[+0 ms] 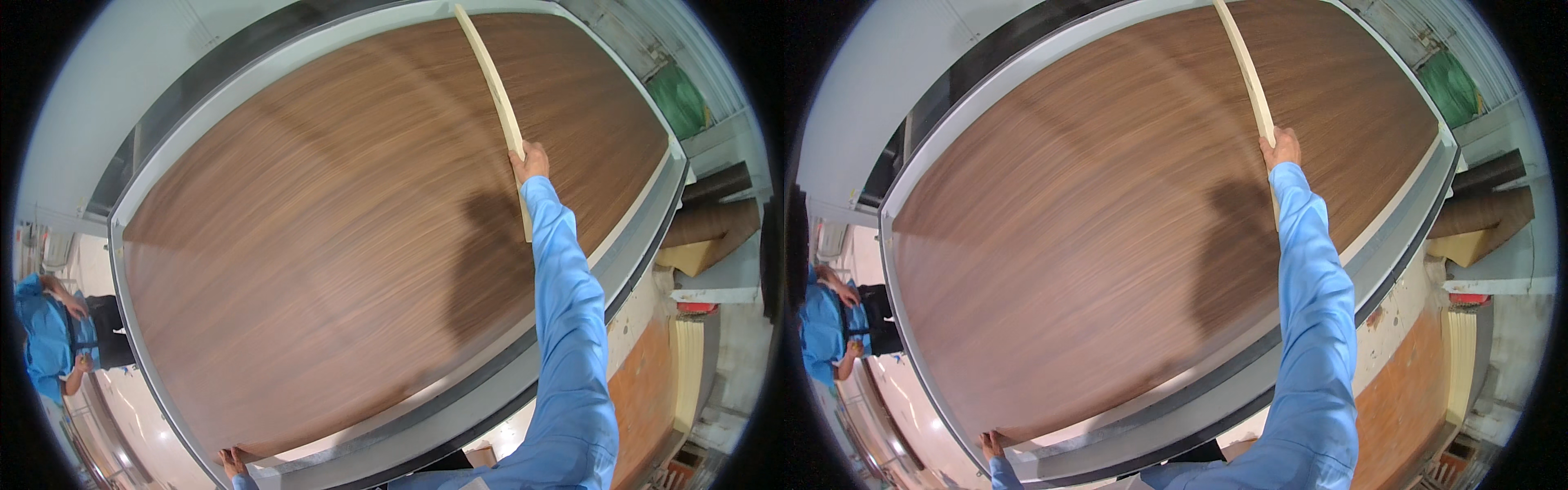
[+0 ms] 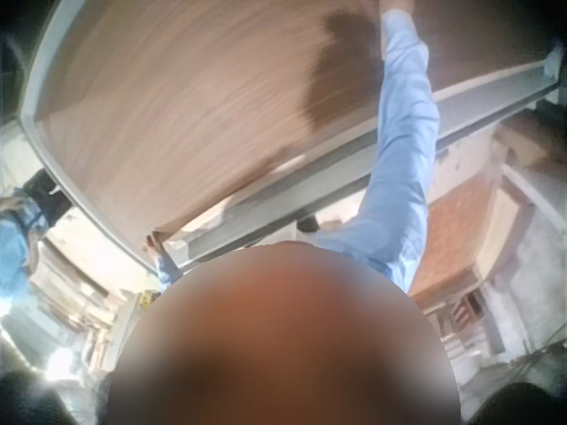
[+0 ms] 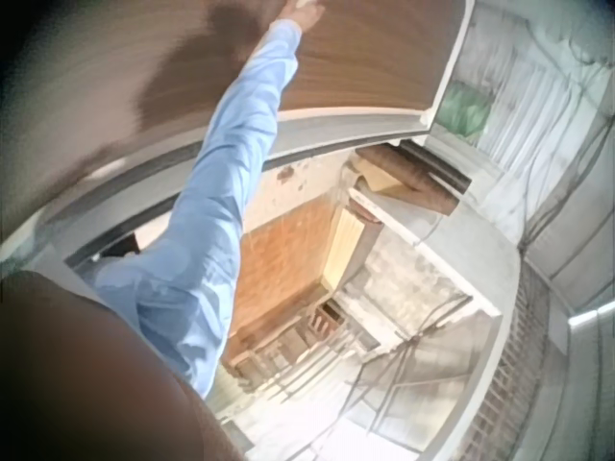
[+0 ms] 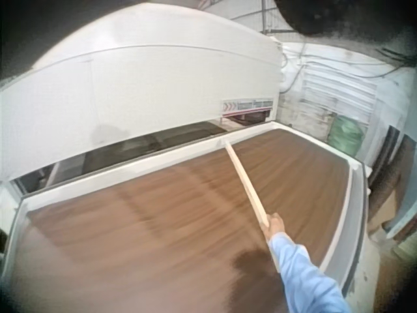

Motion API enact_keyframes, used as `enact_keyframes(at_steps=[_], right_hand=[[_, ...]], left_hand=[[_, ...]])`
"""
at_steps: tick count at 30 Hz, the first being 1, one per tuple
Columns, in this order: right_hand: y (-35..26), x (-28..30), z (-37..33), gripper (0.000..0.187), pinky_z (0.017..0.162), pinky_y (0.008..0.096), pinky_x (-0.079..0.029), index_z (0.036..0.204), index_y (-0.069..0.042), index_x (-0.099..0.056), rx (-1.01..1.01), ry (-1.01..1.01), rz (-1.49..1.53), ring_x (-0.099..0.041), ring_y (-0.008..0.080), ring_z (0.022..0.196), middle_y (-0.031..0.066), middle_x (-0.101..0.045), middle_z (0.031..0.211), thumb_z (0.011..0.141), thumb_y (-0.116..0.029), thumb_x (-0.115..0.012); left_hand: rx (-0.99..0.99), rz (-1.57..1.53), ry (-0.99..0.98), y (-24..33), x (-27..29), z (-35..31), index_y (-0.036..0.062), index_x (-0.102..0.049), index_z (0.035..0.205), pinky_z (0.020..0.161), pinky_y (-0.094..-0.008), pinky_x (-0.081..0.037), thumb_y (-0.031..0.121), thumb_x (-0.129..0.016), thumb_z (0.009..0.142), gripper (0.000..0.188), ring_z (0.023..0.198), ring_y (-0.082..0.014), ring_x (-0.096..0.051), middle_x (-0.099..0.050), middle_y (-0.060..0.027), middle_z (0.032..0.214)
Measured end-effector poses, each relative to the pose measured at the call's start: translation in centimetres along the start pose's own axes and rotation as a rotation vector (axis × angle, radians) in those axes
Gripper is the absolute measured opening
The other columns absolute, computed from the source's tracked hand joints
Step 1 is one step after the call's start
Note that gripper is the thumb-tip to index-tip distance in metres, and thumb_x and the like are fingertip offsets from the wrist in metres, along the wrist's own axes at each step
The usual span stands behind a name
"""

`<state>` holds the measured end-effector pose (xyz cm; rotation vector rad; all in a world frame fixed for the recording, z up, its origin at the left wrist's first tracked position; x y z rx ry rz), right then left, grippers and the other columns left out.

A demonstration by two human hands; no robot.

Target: The person applies masking tape along the edges of a large wood-veneer panel placed on a vacuum press machine. They smooth the tape with their hands, then use a thin wooden stick to press the tape firmly along the edges. Another person briefly assists by measuring the panel.

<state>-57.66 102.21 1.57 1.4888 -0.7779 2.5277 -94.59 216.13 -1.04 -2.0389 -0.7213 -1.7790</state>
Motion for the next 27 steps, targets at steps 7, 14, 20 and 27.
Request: enact_keyframes(at_steps=[7, 14, 20, 27], right_hand=[[-7.6, -1.8, -2.9, 0.039, 0.089, 0.0517, -0.052, 0.114, 0.004, -0.07, 0.092, -0.008, 0.061, -0.063, 0.0466, 0.102, 0.028, -0.063, 0.107, 0.086, -0.022, -0.078], [-14.1, -2.7, -6.3, 0.038, 0.088, 0.0525, -0.052, 0.114, 0.005, -0.069, 0.094, -0.089, 0.057, -0.063, 0.0476, 0.101, 0.0286, -0.063, 0.106, 0.087, -0.021, -0.077], [-18.3, -2.3, -9.5, 0.033, 0.086, 0.0539, -0.051, 0.105, 0.006, -0.067, 0.1, -0.109, 0.076, -0.062, 0.048, 0.1, 0.0283, -0.061, 0.104, 0.087, -0.02, -0.077], [-22.5, -2.2, -13.9, 0.037, 0.086, 0.0532, -0.05, 0.115, 0.005, -0.067, 0.117, -0.143, 0.084, -0.061, 0.048, 0.099, 0.0281, -0.061, 0.103, 0.088, -0.02, -0.075]], left_hand=[[0.144, -0.045, -0.14, -1.0, -0.7, -1.3, 0.003, -0.043, 0.157, 0.12, -0.0426, -0.038, 0.061, -0.053, 0.102, 0.08, 0.147, -0.0415, -0.043, -0.036, -0.0233, 0.164], [0.143, -0.058, -0.059, 0.6, -0.4, -2.7, 0.0035, -0.044, 0.156, 0.12, -0.0425, -0.038, 0.056, -0.052, 0.104, 0.075, 0.147, -0.0403, -0.043, -0.038, -0.0212, 0.164], [0.071, -0.147, 0.043, 2.1, 0.1, -3.6, 0.0016, -0.045, 0.155, 0.12, -0.0423, -0.038, 0.048, -0.054, 0.106, 0.068, 0.147, -0.0397, -0.044, -0.041, -0.0227, 0.162], [-0.031, -0.215, 0.134, 2.4, 0.3, -4.0, -0.0014, -0.048, 0.151, 0.117, -0.0449, -0.041, 0.037, -0.056, 0.107, 0.059, 0.144, -0.0421, -0.046, -0.042, -0.0254, 0.16]])
Point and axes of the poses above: each hand's wrist, its own z-axis towards the middle knuckle, its own x-axis out of the back of the hand, y = z × x, the point moved 6 cm from there along z, towards the middle knuckle
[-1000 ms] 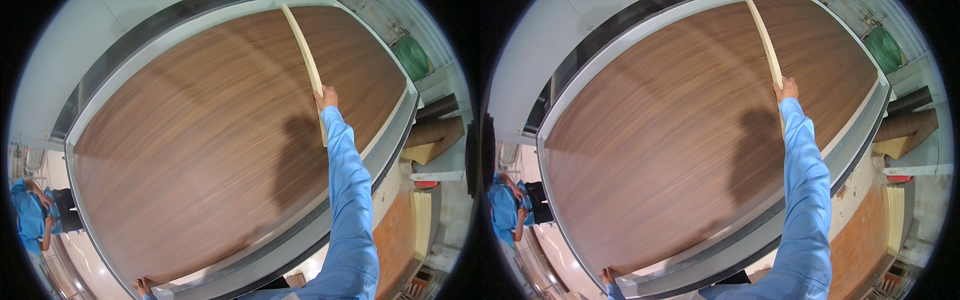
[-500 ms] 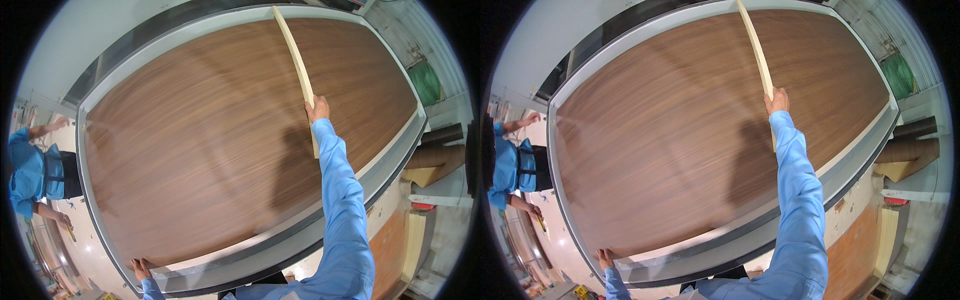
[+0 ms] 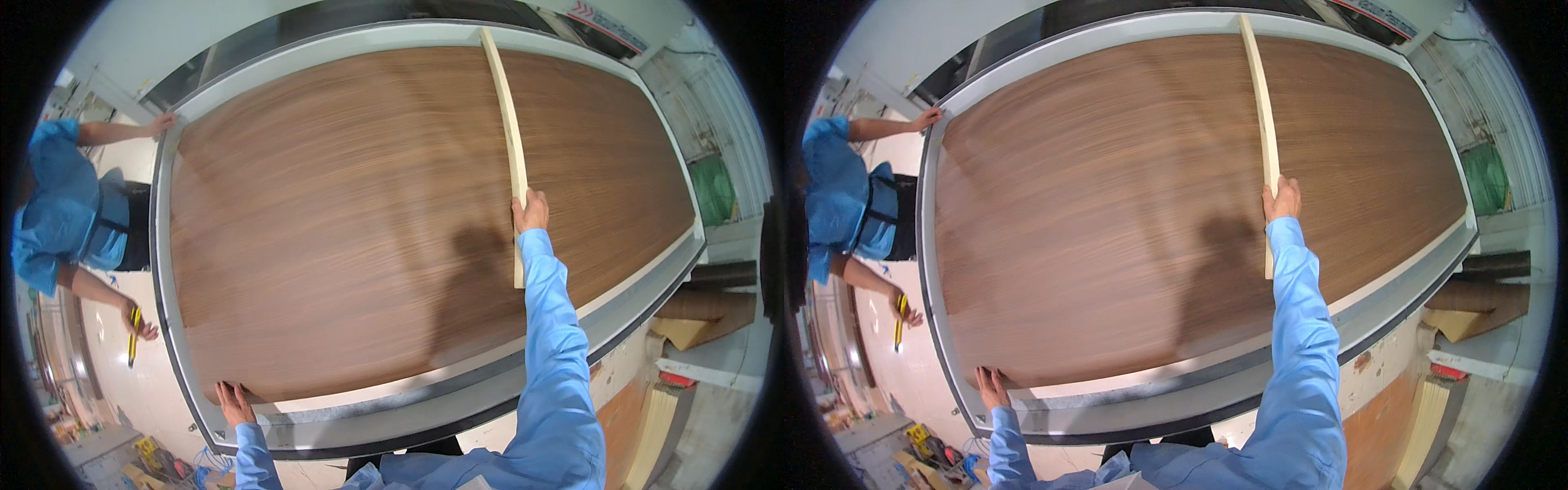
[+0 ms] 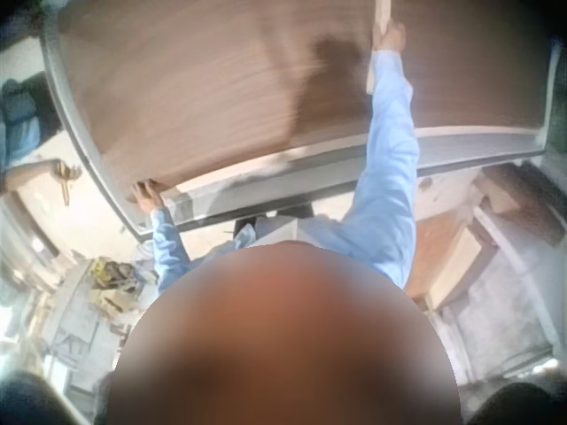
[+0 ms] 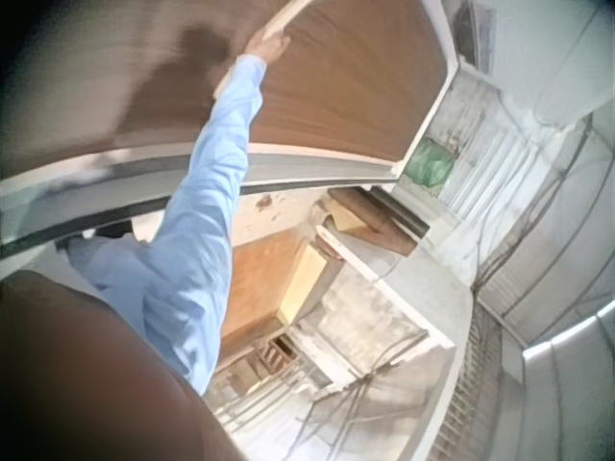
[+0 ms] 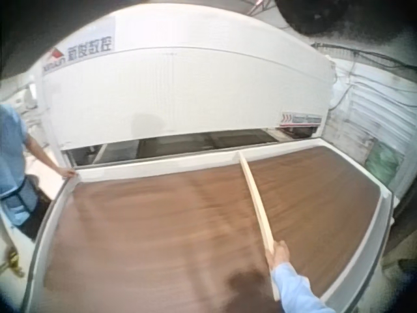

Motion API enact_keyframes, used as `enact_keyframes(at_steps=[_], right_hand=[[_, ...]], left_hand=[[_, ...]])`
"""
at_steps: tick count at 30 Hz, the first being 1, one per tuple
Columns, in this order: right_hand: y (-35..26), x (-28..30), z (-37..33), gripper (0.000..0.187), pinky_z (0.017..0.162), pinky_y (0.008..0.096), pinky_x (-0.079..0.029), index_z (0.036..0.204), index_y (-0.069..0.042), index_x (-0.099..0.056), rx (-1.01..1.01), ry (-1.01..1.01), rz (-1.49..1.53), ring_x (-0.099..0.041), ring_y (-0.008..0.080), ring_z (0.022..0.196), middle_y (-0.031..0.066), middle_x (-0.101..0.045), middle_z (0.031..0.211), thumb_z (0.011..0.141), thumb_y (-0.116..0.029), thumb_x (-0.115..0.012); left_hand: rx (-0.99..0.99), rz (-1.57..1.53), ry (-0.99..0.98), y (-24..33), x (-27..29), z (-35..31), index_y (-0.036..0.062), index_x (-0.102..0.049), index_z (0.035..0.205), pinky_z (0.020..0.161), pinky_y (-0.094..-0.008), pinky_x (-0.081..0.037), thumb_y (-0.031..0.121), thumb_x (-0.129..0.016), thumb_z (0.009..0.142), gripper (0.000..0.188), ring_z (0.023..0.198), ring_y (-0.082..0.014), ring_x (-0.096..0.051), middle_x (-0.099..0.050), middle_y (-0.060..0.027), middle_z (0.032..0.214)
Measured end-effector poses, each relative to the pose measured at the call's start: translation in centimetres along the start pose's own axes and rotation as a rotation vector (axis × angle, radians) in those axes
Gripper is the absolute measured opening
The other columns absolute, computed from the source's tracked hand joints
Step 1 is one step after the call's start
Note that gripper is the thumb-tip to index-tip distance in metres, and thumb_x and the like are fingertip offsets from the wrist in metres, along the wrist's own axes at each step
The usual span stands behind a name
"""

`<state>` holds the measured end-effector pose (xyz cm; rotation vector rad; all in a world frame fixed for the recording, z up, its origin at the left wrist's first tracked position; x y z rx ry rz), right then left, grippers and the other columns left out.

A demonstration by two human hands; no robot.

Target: The person applies masking tape along the edges of a large wood-veneer panel placed on a vacuum press machine. They smooth the tape with their hands, then use a thin wooden stick to press the tape firmly along the edges. Another person briefly assists by measuring the panel.

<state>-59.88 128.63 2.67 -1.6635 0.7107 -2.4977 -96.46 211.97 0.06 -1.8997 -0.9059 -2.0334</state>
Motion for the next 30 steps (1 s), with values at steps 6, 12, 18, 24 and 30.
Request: enact_keyframes(at_steps=[6, 12, 18, 24, 30], right_hand=[[-3.6, -0.8, -3.8, 0.045, 0.087, 0.0526, -0.051, 0.122, 0.009, -0.065, 0.027, -0.003, -0.003, -0.061, 0.0483, 0.101, 0.0292, -0.06, 0.108, 0.089, -0.021, -0.074], [-7.6, -1.4, -7.7, 0.044, 0.085, 0.0527, -0.051, 0.121, 0.008, -0.066, 0.034, -0.01, -0.009, -0.061, 0.0481, 0.1, 0.028, -0.06, 0.108, 0.088, -0.019, -0.075], [-12.5, -1.7, -11.7, 0.046, 0.086, 0.0515, -0.051, 0.125, 0.008, -0.065, 0.036, -0.043, 0.022, -0.062, 0.0461, 0.102, 0.0269, -0.061, 0.109, 0.087, -0.016, -0.077], [-17.2, -2.4, -15.7, 0.046, 0.087, 0.051, -0.051, 0.126, 0.007, -0.065, 0.043, -0.087, 0.051, -0.062, 0.0455, 0.103, 0.0255, -0.061, 0.11, 0.088, -0.017, -0.077], [-21.1, -3.2, -18.6, 0.045, 0.086, 0.0513, -0.05, 0.124, 0.007, -0.063, 0.088, -0.096, 0.084, -0.06, 0.0457, 0.102, 0.0249, -0.059, 0.108, 0.087, -0.016, -0.077]], left_hand=[[-0.067, -0.027, 0.02, 0.9, 0.6, -0.5, -0.0025, -0.05, 0.15, 0.118, -0.0464, -0.039, 0.031, -0.06, 0.105, 0.057, 0.144, -0.0427, -0.046, -0.041, -0.0252, 0.161], [-0.117, -0.042, 0.006, 1.0, 1.0, -0.9, -0.0004, -0.046, 0.153, 0.121, -0.0475, -0.034, 0.026, -0.061, 0.103, 0.058, 0.147, -0.0416, -0.042, -0.039, -0.0238, 0.163], [-0.18, -0.01, 0.011, 0.1, 0.9, -1.1, 0.0016, -0.042, 0.156, 0.122, -0.0496, -0.031, 0.025, -0.061, 0.103, 0.061, 0.151, -0.0407, -0.037, -0.038, -0.0221, 0.164], [-0.157, -0.017, 0.002, -1.2, 0.6, -1.1, 0.0065, -0.04, 0.159, 0.122, -0.0551, -0.028, 0.029, -0.06, 0.103, 0.063, 0.154, -0.0389, -0.032, -0.034, -0.0174, 0.168], [-0.148, -0.022, -0.005, -2.4, 0.8, -1.1, 0.0079, -0.039, 0.16, 0.123, -0.0559, -0.027, 0.03, -0.06, 0.103, 0.064, 0.156, -0.0378, -0.029, -0.032, -0.0157, 0.169]])
Point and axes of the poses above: each hand's wrist, its own z-axis towards the middle knuckle, its own x-axis out of the back of the hand, y = z × x, the point moved 6 cm from there along z, towards the middle knuckle
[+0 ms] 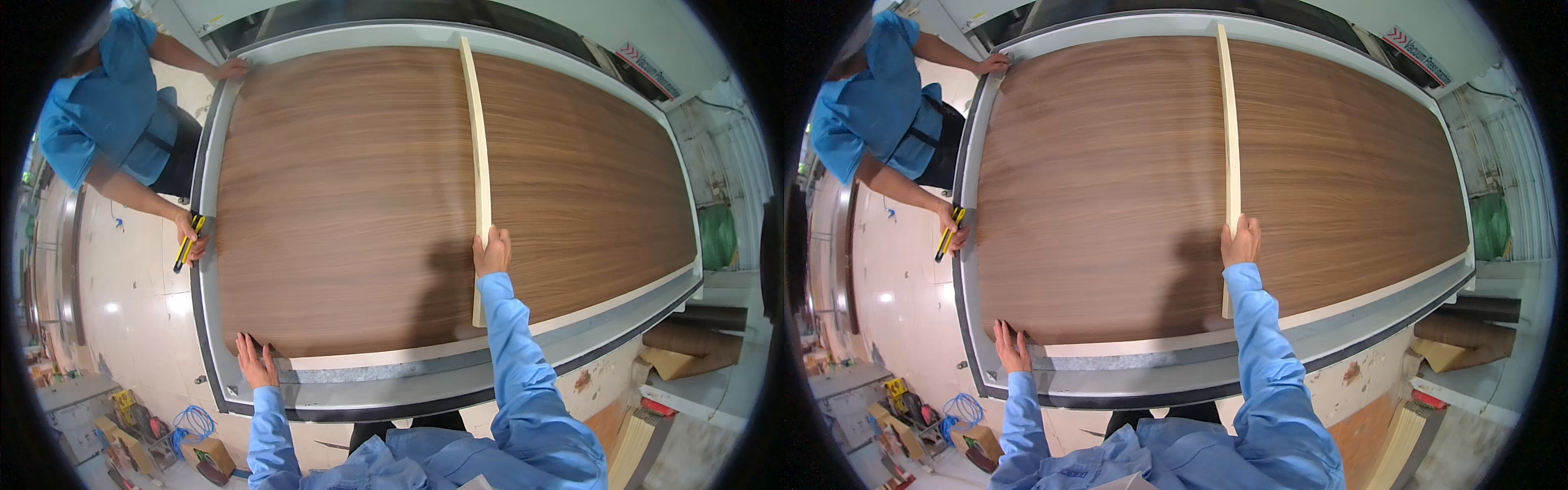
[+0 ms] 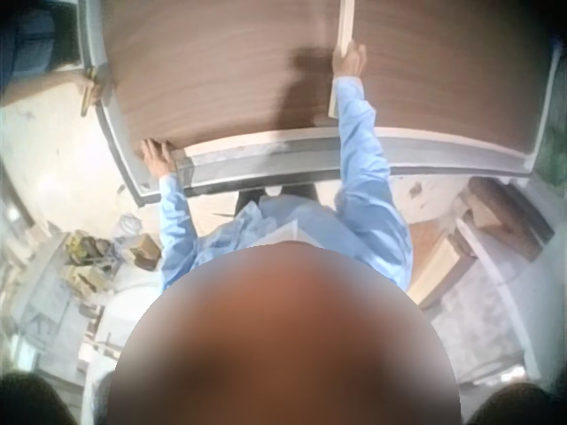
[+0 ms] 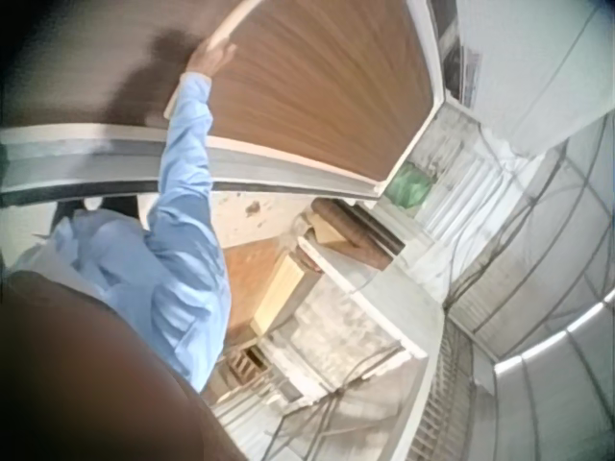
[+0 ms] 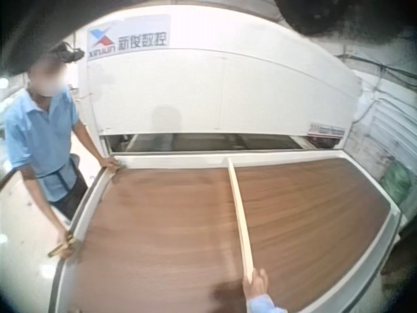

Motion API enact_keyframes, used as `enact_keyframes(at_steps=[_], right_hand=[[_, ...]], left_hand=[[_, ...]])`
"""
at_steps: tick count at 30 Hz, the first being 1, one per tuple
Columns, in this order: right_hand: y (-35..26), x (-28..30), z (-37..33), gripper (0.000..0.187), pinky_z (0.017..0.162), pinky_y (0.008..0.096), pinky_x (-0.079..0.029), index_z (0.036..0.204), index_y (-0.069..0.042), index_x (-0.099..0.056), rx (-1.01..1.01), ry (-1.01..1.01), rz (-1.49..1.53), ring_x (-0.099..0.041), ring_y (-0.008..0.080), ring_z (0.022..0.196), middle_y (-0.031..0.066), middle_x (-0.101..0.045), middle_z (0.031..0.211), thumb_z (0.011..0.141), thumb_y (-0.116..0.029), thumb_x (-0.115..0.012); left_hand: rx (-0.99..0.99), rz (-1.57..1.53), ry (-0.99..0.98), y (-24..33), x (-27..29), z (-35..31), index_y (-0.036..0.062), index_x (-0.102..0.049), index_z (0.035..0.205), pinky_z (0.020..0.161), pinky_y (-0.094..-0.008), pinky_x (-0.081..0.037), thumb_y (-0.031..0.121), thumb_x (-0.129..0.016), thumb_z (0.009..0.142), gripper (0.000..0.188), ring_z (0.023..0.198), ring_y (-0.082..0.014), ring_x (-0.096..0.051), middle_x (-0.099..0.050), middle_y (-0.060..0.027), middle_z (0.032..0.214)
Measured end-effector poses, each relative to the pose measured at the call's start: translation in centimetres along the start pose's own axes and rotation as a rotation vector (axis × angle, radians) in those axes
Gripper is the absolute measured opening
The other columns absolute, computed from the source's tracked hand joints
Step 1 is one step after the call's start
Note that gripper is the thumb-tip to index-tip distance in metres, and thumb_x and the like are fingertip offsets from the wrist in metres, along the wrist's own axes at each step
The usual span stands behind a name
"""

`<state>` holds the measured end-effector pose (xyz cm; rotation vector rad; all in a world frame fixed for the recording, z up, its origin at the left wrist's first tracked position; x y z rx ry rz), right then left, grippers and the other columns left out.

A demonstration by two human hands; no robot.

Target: The person applies masking tape along the edges of a large wood-veneer panel placed on a vacuum press machine. They smooth the tape with their hands, then use a thin wooden stick to press the tape firmly along the edges. Another person briefly assists by measuring the panel.

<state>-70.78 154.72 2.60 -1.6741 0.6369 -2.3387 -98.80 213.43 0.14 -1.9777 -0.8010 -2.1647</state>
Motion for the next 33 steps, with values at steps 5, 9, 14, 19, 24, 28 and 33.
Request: enact_keyframes(at_steps=[5, 9, 14, 19, 24, 28, 33], right_hand=[[-2.6, -1.4, -1.7, 0.047, 0.088, 0.0508, -0.05, 0.125, 0.007, -0.063, 0.001, -0.064, -0.025, -0.059, 0.0446, 0.105, 0.0251, -0.059, 0.111, 0.087, -0.016, -0.078], [-5.5, -2.4, -3.1, 0.047, 0.088, 0.0506, -0.05, 0.125, 0.008, -0.063, 0.03, -0.07, 0.041, -0.059, 0.0441, 0.104, 0.0252, -0.058, 0.111, 0.088, -0.017, -0.077], [-9.0, -3.8, -4.3, 0.047, 0.088, 0.0502, -0.05, 0.125, 0.008, -0.063, -0.002, -0.123, 0.06, -0.058, 0.0435, 0.106, 0.0244, -0.058, 0.111, 0.088, -0.017, -0.076], [-12.6, -4.9, -5.6, 0.046, 0.09, 0.0496, -0.05, 0.126, 0.007, -0.063, 0.061, -0.141, 0.05, -0.058, 0.0428, 0.107, 0.0233, -0.057, 0.112, 0.089, -0.017, -0.075], [-16.3, -6.3, -7.1, 0.044, 0.091, 0.0505, -0.05, 0.125, 0.007, -0.062, 0.096, -0.164, 0.101, -0.058, 0.0433, 0.108, 0.0234, -0.058, 0.113, 0.089, -0.016, -0.074], [-19.6, -7.2, -8.0, 0.043, 0.09, 0.051, -0.05, 0.124, 0.006, -0.062, 0.153, -0.209, 0.111, -0.058, 0.0437, 0.109, 0.0235, -0.058, 0.114, 0.089, -0.017, -0.074], [-23.6, -8.3, -9.1, 0.042, 0.088, 0.0515, -0.051, 0.122, 0.006, -0.063, 0.148, -0.235, 0.103, -0.059, 0.0446, 0.108, 0.0242, -0.058, 0.113, 0.089, -0.017, -0.073]], left_hand=[[0.004, 0.0, -0.003, -0.6, 0.4, -0.4, 0.0073, -0.039, 0.16, 0.123, -0.0557, -0.027, 0.031, -0.059, 0.104, 0.064, 0.156, -0.0377, -0.029, -0.032, -0.0157, 0.169], [0.006, -0.017, -0.008, -0.9, 0.7, -0.7, 0.0068, -0.04, 0.159, 0.123, -0.0553, -0.027, 0.032, -0.059, 0.104, 0.063, 0.156, -0.0377, -0.029, -0.032, -0.0153, 0.169], [-0.006, -0.019, -0.017, -1.0, 0.9, -0.8, 0.007, -0.04, 0.159, 0.124, -0.054, -0.026, 0.031, -0.059, 0.104, 0.063, 0.156, -0.0365, -0.029, -0.031, -0.0142, 0.17], [-0.007, -0.056, -0.009, -1.5, 1.3, -0.8, 0.0073, -0.04, 0.159, 0.125, -0.0531, -0.025, 0.031, -0.059, 0.104, 0.063, 0.156, -0.0357, -0.03, -0.032, -0.0141, 0.169], [0.015, -0.086, 0.0, -2.0, 1.8, -0.8, 0.0064, -0.04, 0.159, 0.125, -0.053, -0.024, 0.029, -0.06, 0.103, 0.063, 0.156, -0.0363, -0.03, -0.032, -0.0161, 0.169], [0.021, -0.123, 0.006, -2.2, 2.1, -0.9, 0.0058, -0.041, 0.158, 0.125, -0.0528, -0.024, 0.024, -0.063, 0.101, 0.064, 0.156, -0.0379, -0.029, -0.033, -0.017, 0.168], [0.001, -0.191, 0.047, -2.7, 2.6, -0.7, 0.0045, -0.041, 0.157, 0.124, -0.052, -0.025, 0.023, -0.065, 0.1, 0.065, 0.155, -0.0397, -0.031, -0.034, -0.0191, 0.167]])
Point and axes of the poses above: each hand's wrist, its own z-axis towards the middle knuckle, its own x-axis out of the back of the hand, y = z × x, the point moved 6 cm from there along z, towards the middle knuckle
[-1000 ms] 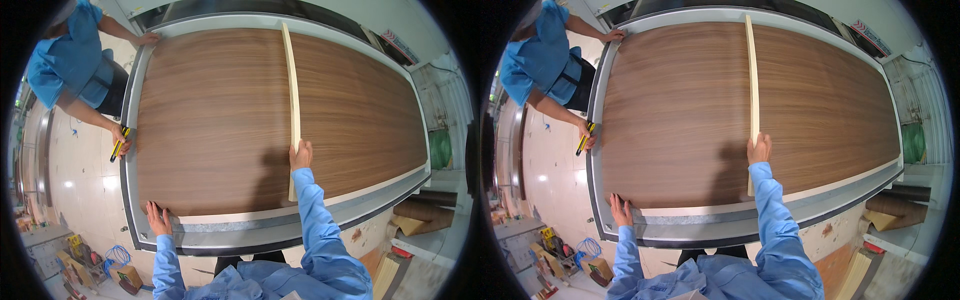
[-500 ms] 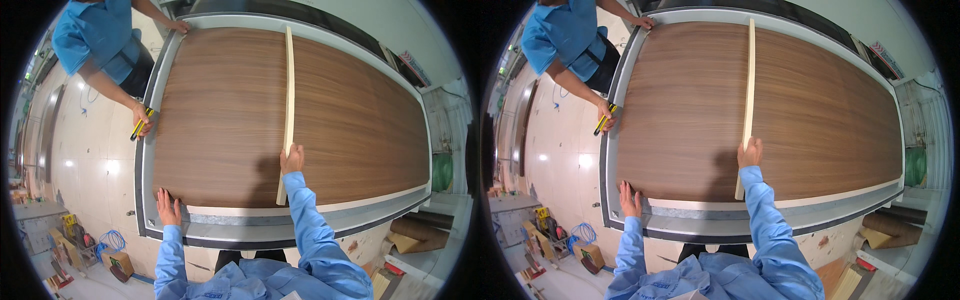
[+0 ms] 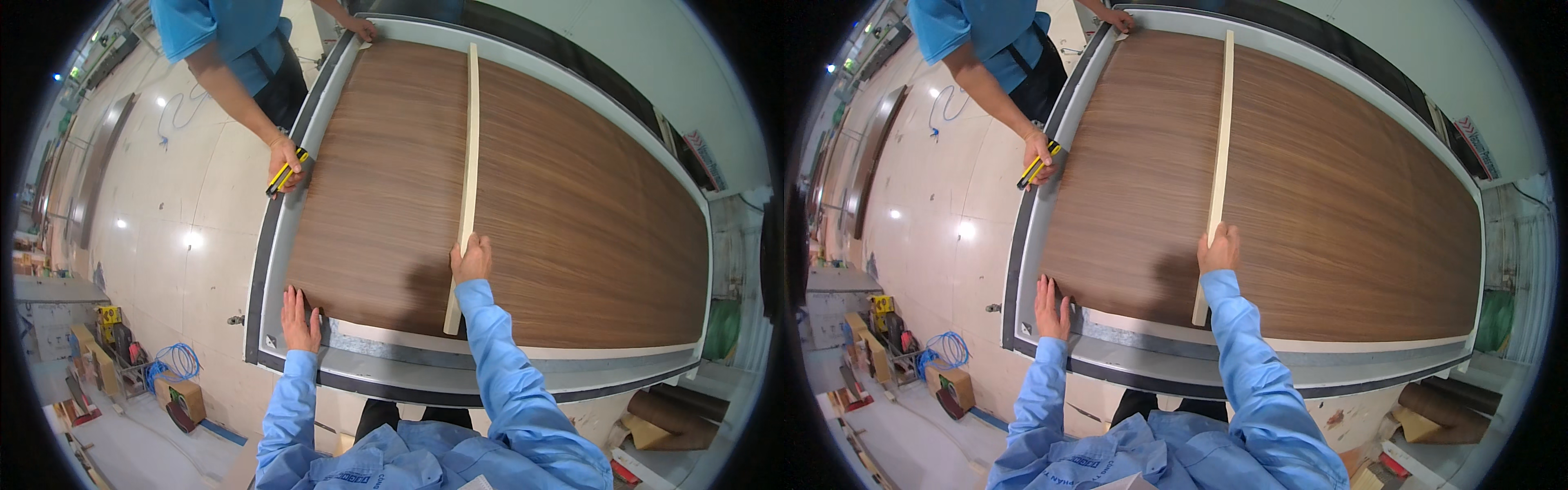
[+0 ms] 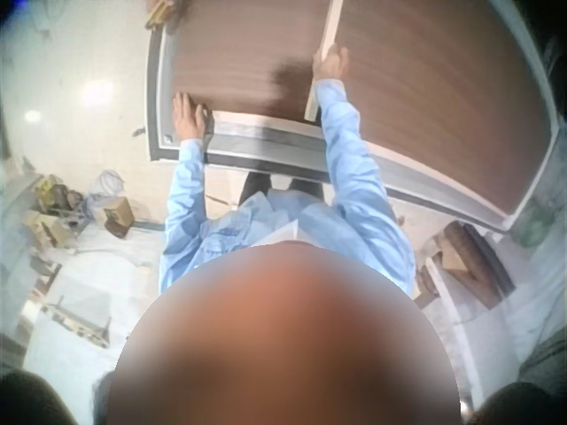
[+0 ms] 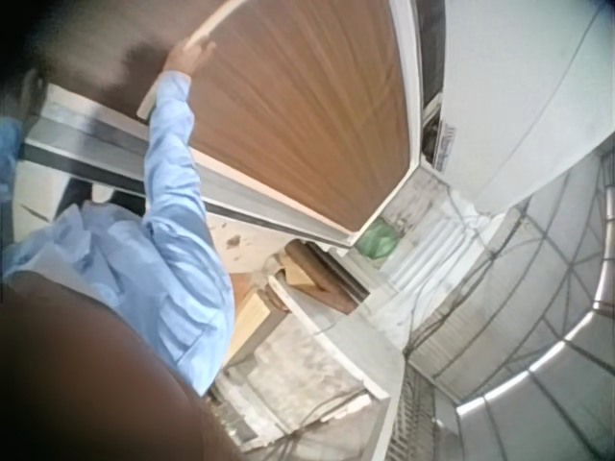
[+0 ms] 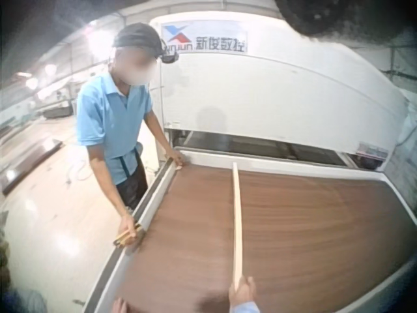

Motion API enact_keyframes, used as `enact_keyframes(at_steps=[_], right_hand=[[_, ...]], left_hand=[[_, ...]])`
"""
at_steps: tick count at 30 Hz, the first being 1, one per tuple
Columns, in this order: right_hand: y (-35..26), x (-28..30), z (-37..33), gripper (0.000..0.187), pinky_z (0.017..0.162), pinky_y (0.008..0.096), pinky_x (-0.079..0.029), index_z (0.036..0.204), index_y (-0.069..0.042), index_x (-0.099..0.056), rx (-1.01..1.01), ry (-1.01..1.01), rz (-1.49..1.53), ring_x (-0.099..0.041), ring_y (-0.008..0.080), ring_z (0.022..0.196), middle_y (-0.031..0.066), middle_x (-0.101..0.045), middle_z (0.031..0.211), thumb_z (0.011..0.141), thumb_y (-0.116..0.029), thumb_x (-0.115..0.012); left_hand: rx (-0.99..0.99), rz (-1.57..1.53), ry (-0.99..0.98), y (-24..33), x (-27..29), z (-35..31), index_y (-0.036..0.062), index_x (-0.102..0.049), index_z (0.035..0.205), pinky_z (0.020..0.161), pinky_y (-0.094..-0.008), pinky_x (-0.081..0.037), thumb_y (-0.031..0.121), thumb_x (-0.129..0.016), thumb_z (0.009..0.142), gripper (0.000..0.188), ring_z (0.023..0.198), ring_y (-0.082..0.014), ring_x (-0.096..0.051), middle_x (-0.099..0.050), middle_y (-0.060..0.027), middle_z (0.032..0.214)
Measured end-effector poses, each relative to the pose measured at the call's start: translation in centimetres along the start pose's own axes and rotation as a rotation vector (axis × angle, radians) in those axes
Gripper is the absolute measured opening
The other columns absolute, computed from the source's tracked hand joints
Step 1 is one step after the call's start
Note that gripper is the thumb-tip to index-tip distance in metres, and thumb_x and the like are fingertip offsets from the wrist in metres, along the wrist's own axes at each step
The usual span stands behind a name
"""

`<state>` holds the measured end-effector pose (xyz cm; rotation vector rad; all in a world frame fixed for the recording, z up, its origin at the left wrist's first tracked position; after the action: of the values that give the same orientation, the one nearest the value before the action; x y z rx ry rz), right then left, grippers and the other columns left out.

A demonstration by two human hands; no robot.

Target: The person applies masking tape along the edges of a large wood-veneer panel placed on a vacuum press machine. They smooth the tape with their hands, then use a thin wooden stick to press the tape firmly along the edges. Another person briefly assists by measuring the panel.

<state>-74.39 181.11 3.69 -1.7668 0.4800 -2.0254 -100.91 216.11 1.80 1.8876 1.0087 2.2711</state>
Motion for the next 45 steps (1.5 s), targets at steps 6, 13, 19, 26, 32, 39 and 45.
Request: enact_keyframes(at_steps=[6, 13, 19, 26, 32, 39, 45], right_hand=[[-3.9, -2.1, -0.1, 0.042, 0.086, 0.0531, -0.053, 0.119, 0.008, -0.064, 0.046, 0.002, 0.011, -0.061, 0.0479, 0.102, 0.0283, -0.059, 0.111, 0.087, -0.018, -0.074], [-8.3, -4.6, -0.6, 0.044, 0.086, 0.0524, -0.053, 0.12, 0.008, -0.064, 0.098, 0.005, 0.031, -0.062, 0.0472, 0.102, 0.0273, -0.06, 0.111, 0.086, -0.018, -0.075], [-11.7, -6.5, -1.2, 0.041, 0.089, 0.0513, -0.053, 0.121, 0.005, -0.062, 0.042, -0.11, 0.024, -0.061, 0.0414, 0.108, 0.0206, -0.058, 0.114, 0.089, -0.017, -0.073], [-15.4, -8.5, -1.9, 0.043, 0.088, 0.0514, -0.054, 0.123, 0.005, -0.061, 0.016, -0.162, 0.03, -0.062, 0.0409, 0.108, 0.0203, -0.058, 0.114, 0.089, -0.019, -0.074], [-18.1, -10.1, -2.2, 0.038, 0.082, 0.0548, -0.054, 0.111, 0.004, -0.064, 0.068, -0.093, 0.081, -0.064, 0.0469, 0.097, 0.0241, -0.06, 0.109, 0.087, -0.023, -0.074], [-20.6, -11.7, -2.3, 0.045, 0.088, 0.0533, -0.053, 0.12, 0.005, -0.063, 0.064, -0.174, 0.129, -0.062, 0.044, 0.107, 0.0228, -0.059, 0.113, 0.088, -0.023, -0.075], [-22.0, -12.4, -2.3, 0.046, 0.085, 0.0536, -0.054, 0.122, 0.003, -0.063, 0.071, -0.148, 0.137, -0.064, 0.0457, 0.101, 0.0236, -0.06, 0.112, 0.087, -0.025, -0.075]], left_hand=[[-0.056, -0.036, 0.038, -0.4, 0.5, 0.5, 0.0038, -0.042, 0.157, 0.124, -0.0516, -0.027, 0.02, -0.067, 0.098, 0.066, 0.154, -0.0409, -0.031, -0.035, -0.0202, 0.167], [-0.031, -0.023, -0.006, -0.8, 0.2, 1.3, 0.0039, -0.042, 0.157, 0.125, -0.0538, -0.026, 0.022, -0.067, 0.098, 0.067, 0.155, -0.0402, -0.029, -0.034, -0.0183, 0.167], [-0.036, -0.051, -0.027, -1.1, 0.3, 1.7, 0.0043, -0.041, 0.157, 0.124, -0.0556, -0.025, 0.024, -0.067, 0.099, 0.067, 0.155, -0.0398, -0.029, -0.034, -0.0174, 0.167], [-0.046, -0.084, -0.028, -1.2, 0.4, 1.8, 0.0035, -0.042, 0.157, 0.125, -0.0546, -0.024, 0.025, -0.066, 0.099, 0.066, 0.156, -0.0393, -0.028, -0.035, -0.0175, 0.167], [-0.036, -0.092, -0.025, -1.2, 0.4, 2.3, 0.0025, -0.043, 0.156, 0.125, -0.0547, -0.023, 0.026, -0.066, 0.099, 0.065, 0.156, -0.0391, -0.028, -0.036, -0.0179, 0.166], [-0.01, -0.11, -0.056, -1.8, -0.2, 2.6, 0.002, -0.044, 0.155, 0.124, -0.0554, -0.024, 0.027, -0.067, 0.098, 0.066, 0.154, -0.04, -0.031, -0.038, -0.0181, 0.165], [-0.011, -0.107, -0.049, -1.9, -0.4, 2.7, 0.0016, -0.045, 0.154, 0.124, -0.0554, -0.025, 0.028, -0.068, 0.098, 0.066, 0.154, -0.0397, -0.032, -0.039, -0.0185, 0.164]])
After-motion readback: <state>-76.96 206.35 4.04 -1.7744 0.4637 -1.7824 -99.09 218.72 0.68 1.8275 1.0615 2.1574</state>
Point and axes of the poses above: each hand's wrist, its own z-axis towards the middle knuckle, its own x-axis out of the back of the hand, y = z × x, the point moved 6 cm from there along z, towards the middle knuckle
